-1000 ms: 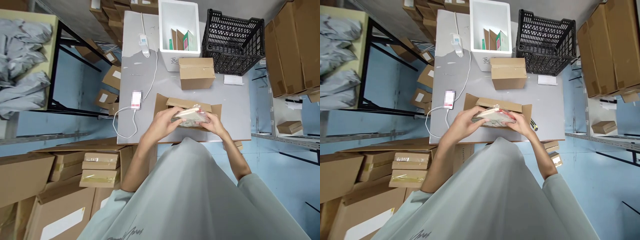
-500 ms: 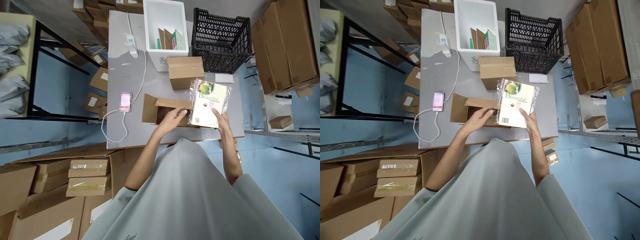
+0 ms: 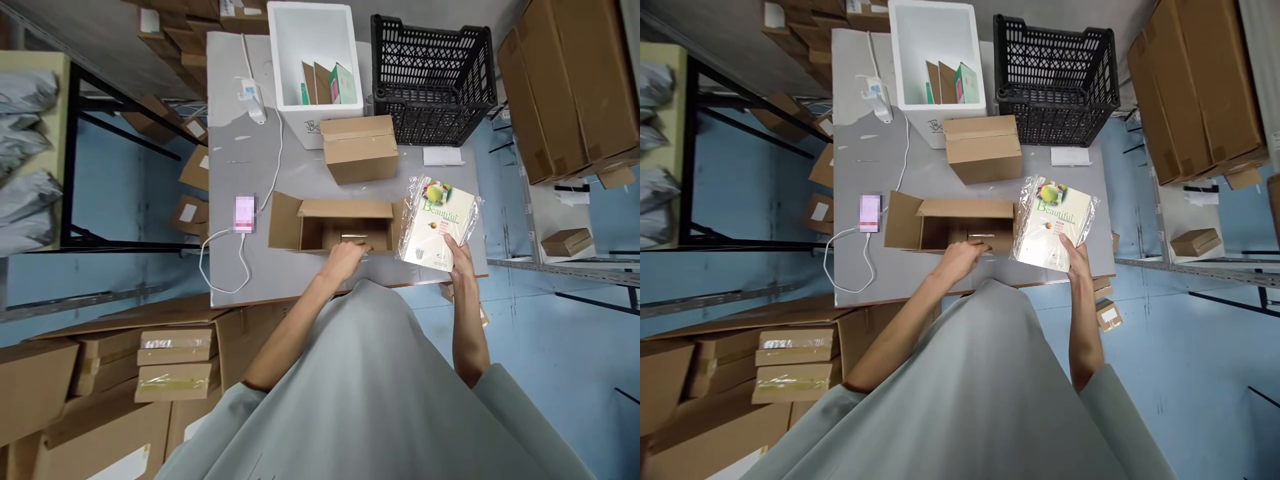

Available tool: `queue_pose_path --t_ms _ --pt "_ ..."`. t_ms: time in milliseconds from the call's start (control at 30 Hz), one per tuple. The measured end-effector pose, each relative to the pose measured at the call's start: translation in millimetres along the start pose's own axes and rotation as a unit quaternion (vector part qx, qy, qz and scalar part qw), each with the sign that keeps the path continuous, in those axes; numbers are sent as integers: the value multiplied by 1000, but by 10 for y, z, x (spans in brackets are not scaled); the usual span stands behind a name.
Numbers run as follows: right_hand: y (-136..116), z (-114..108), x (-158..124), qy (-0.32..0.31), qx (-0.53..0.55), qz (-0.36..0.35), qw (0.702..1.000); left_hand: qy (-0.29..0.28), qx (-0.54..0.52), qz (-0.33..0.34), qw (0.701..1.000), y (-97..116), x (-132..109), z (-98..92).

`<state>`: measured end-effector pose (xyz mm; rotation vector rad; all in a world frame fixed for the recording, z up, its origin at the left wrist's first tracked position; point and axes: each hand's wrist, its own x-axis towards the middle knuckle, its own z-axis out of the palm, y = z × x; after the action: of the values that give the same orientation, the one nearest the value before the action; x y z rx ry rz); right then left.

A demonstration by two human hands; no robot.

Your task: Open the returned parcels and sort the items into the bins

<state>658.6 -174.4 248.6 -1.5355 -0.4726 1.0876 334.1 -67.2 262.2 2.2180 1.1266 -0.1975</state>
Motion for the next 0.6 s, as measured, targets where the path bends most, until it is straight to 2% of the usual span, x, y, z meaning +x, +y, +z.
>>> queue_pose_path --t_ms 67,133,233,333,433,500,600 --pt "-45 -19 -37 -3 2 12 1000 46 -3 21 999 20 50 -96" --pt "-126 2 -72 -18 -3 21 1000 65 3 46 997 57 100 -162" --pt "-266 127 -109 -65 -28 33 997 39 5 58 998 126 144 -138" --pt "-345 343 -107 -101 -36 50 993 0 -27 27 999 165 111 -5" --pt "-341 580 -72 -122 -31 58 990 -5 -166 -1 986 107 21 64" --pt "-317 725 -50 -145 -34 67 987 15 -346 14 938 9 -45 15" --pt "-285 935 -50 -179 -40 76 980 54 -584 6 810 -159 -142 -152"
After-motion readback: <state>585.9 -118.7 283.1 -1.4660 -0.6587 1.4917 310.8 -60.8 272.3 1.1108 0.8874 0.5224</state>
